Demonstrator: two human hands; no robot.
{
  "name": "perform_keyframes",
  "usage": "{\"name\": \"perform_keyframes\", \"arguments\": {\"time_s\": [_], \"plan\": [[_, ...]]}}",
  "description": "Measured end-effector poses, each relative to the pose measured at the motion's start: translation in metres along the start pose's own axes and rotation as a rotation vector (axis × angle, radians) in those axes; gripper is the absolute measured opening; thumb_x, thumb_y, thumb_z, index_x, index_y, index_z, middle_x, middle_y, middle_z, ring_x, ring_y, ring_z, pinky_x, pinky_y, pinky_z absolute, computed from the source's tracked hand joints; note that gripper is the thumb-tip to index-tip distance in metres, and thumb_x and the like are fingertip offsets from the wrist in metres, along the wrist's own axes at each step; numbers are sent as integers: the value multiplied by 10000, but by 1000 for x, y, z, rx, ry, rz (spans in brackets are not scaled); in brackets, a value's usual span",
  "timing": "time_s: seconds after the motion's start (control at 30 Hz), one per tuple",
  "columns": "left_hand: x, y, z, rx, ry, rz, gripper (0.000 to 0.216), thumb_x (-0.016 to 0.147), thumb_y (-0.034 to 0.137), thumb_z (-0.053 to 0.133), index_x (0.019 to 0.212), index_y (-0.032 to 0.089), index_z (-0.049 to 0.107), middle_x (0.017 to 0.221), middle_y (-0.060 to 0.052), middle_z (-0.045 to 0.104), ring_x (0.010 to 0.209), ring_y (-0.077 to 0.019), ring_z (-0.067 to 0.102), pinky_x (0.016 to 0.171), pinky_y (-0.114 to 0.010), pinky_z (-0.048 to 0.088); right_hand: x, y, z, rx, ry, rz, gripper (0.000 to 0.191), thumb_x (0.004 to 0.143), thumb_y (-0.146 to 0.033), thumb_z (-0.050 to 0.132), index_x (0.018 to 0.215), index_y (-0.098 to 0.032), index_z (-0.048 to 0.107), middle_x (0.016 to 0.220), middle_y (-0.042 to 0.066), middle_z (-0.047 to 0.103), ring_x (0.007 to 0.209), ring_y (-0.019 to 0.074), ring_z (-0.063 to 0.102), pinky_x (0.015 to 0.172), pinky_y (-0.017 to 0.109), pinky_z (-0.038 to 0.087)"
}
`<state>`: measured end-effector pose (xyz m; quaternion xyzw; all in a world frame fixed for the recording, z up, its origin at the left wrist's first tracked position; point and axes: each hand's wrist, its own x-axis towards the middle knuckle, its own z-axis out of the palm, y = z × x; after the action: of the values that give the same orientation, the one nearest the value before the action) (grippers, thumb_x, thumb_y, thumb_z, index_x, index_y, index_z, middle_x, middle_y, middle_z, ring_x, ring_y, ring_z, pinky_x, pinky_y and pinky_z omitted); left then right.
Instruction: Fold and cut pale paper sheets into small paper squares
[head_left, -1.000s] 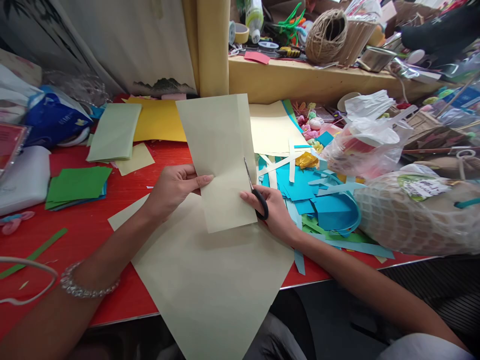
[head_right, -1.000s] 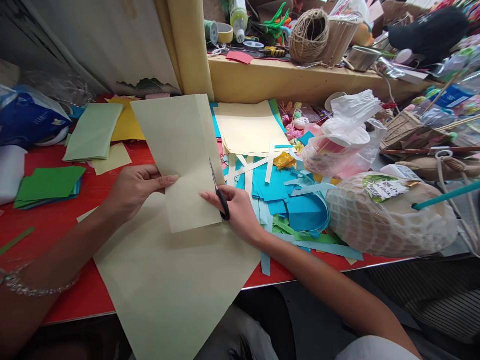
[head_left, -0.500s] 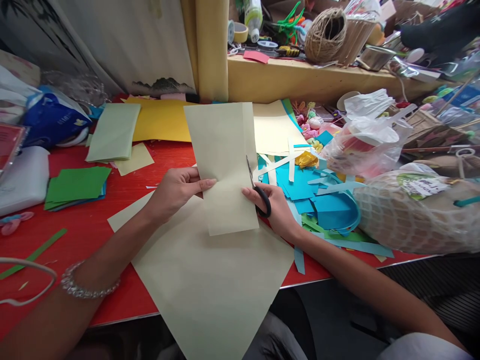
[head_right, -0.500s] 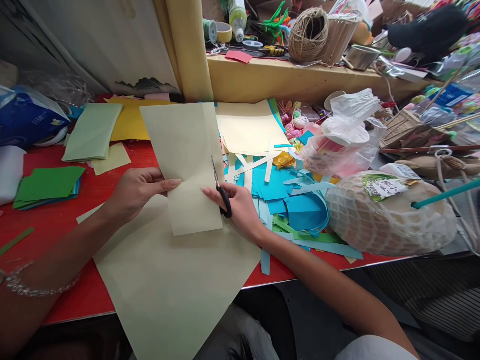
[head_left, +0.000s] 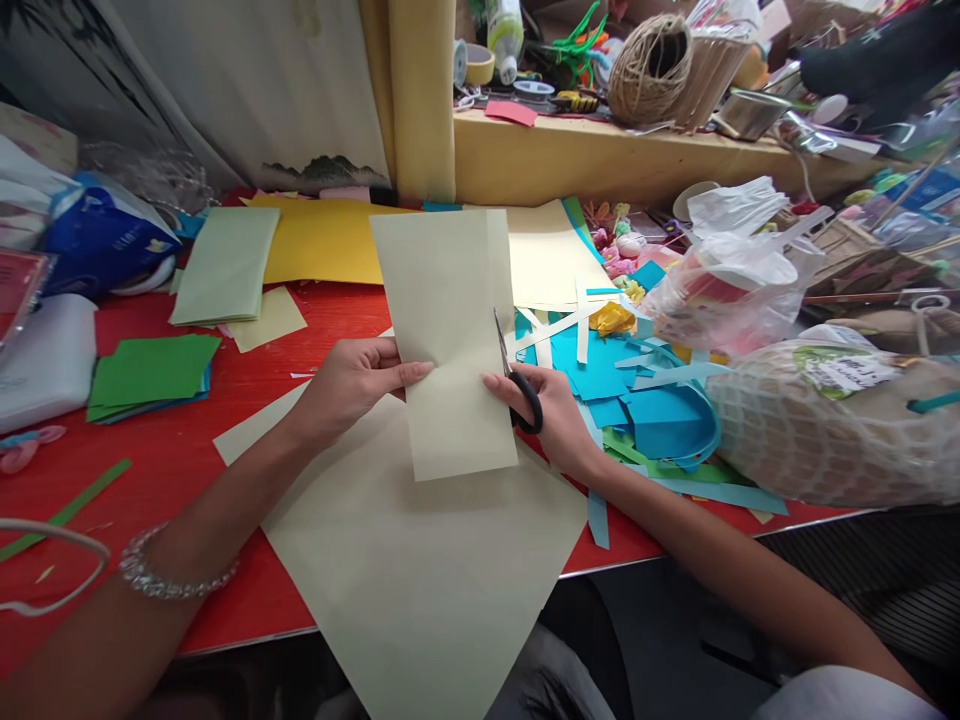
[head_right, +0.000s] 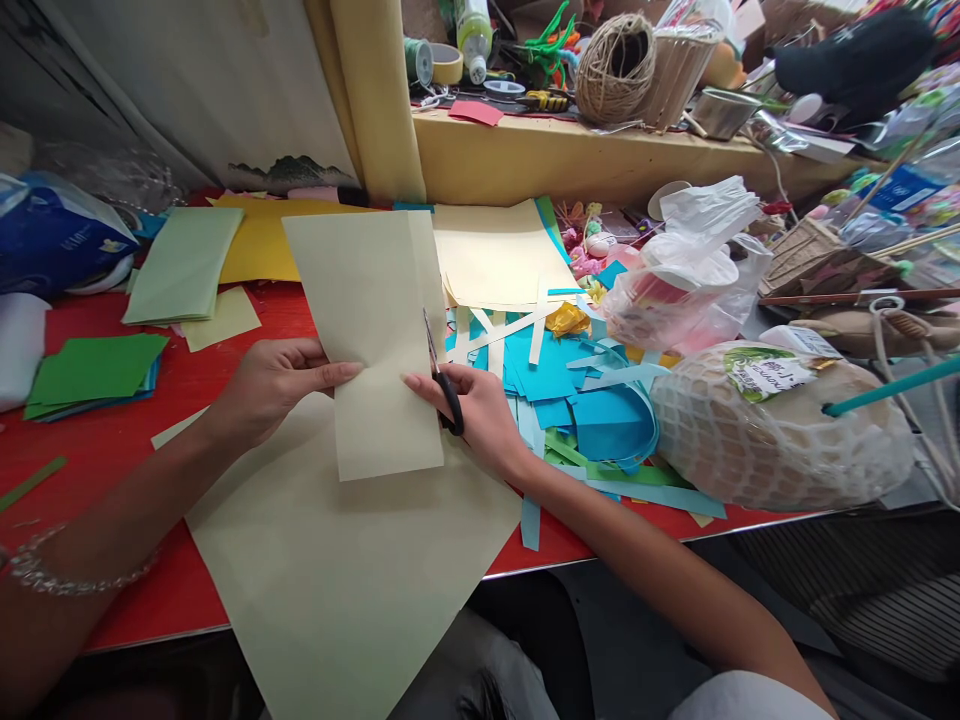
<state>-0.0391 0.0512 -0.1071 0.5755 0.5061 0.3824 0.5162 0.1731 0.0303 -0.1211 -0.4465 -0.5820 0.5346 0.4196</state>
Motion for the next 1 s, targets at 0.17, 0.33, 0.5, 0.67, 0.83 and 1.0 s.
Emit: {"name": "perform_keyframes", "arguments": {"time_s": [0.17,0.33,0.5,0.67,0.83,1.0], "plan": [[-1,1,1,9,-20,-10,270,690,395,730,912,242,745,929,-24,743,808,-197,683,674,-265,561,1,-1,-1,-32,21,-11,432,737,-549,649,608,-176,471,564,-45,404,512,76,384,464,215,292],[-1,2,2,39,-20,-9,280,696,408,721,910,228,743,934,-38,743,817,-206,685,684,-278,565,1,-1,-2,-22,24,7,453,734,-573,636,602,-178,458,547,-51,393,499,73,384,458,215,291],[-2,1,2,72,-17,-6,304,700,423,713,922,217,740,952,-52,740,818,-220,687,682,-295,567,1,-2,-2,-13,22,8,454,722,-588,637,623,-177,470,569,-47,406,507,74,408,462,213,308],[-2,2,2,77,-28,-3,306,705,417,714,927,206,736,947,-49,741,810,-211,683,691,-296,566,1,-2,-4,-17,23,12,453,735,-585,626,618,-176,472,546,-51,418,490,68,409,456,208,311],[-3,2,2,64,-48,-1,279,713,405,711,911,210,738,932,-41,741,803,-202,680,695,-294,564,1,-3,-4,-7,24,-6,419,747,-564,629,654,-172,514,591,-36,451,525,76,434,472,202,342],[-4,0,5,81,-88,-1,274,730,410,695,906,203,736,923,-36,737,794,-196,675,695,-286,562,1,-3,-5,-20,45,-24,457,750,-571,619,595,-180,439,537,-50,401,481,65,375,443,199,315]]}}
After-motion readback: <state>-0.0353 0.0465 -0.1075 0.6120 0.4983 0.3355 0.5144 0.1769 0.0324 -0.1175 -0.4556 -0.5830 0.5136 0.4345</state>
